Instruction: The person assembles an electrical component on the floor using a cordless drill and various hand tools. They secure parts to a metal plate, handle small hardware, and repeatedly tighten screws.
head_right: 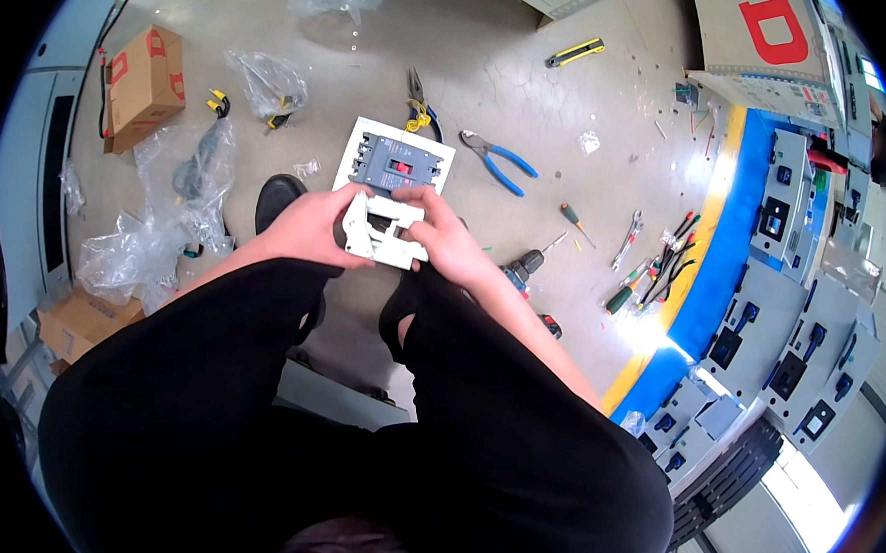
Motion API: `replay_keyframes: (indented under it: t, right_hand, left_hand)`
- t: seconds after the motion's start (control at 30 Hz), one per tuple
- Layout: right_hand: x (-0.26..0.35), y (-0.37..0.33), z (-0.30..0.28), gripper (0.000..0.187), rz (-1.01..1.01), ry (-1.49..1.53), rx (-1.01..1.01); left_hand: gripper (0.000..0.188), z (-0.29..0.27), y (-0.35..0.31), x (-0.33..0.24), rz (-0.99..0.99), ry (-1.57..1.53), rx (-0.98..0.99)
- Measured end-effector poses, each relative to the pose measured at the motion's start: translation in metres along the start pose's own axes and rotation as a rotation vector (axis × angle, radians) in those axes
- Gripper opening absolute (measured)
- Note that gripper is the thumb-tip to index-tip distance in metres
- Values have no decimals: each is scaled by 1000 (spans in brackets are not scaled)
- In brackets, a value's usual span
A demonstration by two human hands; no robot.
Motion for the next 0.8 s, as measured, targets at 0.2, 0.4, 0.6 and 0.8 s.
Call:
replay_keyframes:
  t: [0.2, 0.4, 0.6, 0.8]
  right_hand:
    - [33, 29, -46, 53, -131, -112, -395]
    - [46, 41, -42, 113, 323, -750, -536]
    - [15, 71, -65, 98, 148, -730, -591]
    - [27, 60, -57, 98, 203, -671, -405]
  left_hand:
    - [82, -26, 13, 32, 34, -270, -179]
    - [80, -33, -14, 79, -24, -517, -523]
    - [74, -42, -4, 90, 70, -787, -803]
    - [79, -39, 5, 80, -19, -625, -584]
Point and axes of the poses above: each hand's wrist, its own y-axis towards the middle knuckle, its own z-axis out of the palm, x = y × z, the point moved 8 cm from there along y, towards the middle knuckle, and after that the axes turned 12 degrees about z, right-handed, at the moved point
